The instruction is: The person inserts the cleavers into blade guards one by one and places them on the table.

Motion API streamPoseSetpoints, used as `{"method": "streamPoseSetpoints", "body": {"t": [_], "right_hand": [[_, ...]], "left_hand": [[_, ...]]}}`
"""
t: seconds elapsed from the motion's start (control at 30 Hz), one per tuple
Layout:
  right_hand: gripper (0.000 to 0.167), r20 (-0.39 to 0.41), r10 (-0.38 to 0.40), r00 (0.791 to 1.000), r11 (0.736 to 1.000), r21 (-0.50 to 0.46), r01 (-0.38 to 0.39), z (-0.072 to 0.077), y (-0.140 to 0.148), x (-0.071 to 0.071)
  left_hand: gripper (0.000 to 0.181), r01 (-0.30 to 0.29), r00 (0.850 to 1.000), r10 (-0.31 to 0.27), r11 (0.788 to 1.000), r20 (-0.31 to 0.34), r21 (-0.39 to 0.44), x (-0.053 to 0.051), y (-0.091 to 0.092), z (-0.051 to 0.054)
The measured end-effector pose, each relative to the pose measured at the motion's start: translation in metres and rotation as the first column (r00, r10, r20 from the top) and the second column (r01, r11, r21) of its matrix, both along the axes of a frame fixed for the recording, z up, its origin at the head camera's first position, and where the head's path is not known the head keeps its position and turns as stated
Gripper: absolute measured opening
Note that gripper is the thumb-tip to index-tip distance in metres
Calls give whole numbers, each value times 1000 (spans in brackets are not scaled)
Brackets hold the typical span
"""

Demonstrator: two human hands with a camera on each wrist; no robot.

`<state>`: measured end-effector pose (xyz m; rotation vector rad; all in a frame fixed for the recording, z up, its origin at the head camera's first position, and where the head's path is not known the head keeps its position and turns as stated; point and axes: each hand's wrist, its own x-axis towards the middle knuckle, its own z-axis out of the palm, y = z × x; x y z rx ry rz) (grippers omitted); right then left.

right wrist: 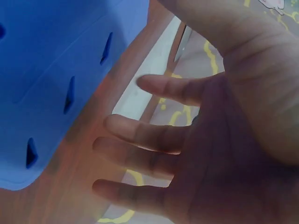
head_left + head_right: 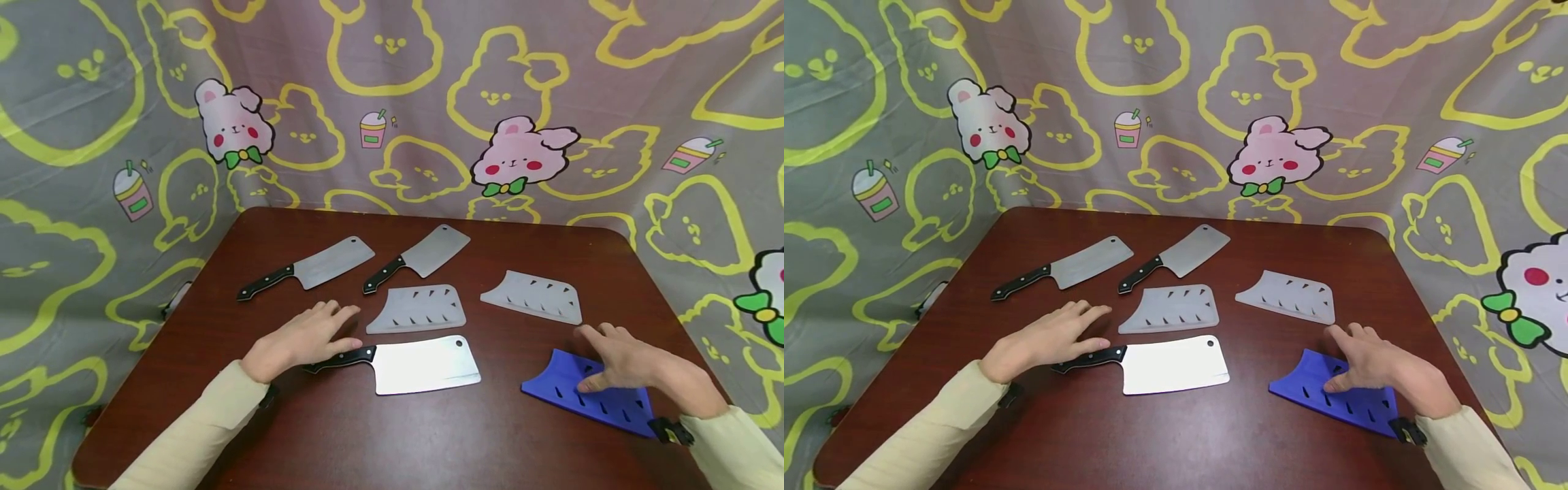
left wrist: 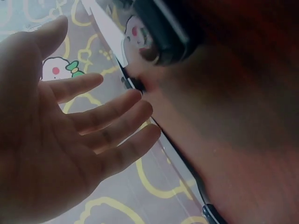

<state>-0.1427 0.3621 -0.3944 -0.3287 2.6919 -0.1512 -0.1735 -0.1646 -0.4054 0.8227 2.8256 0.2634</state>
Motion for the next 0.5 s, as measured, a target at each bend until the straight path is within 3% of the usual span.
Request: {"method": "streamPoseSetpoints", "body": {"t": [0.3,0.5], "right_hand": [[85,71,35,997,999,-14,-35,-6,6,4],[76,88,39,995,999,-31,-36,-10,6,1]], "left_hand": [[64,-9,991,11,1000,133,-9,5,7,-7],[55,6,987,2,999,163,-44,4,14,-9]]}}
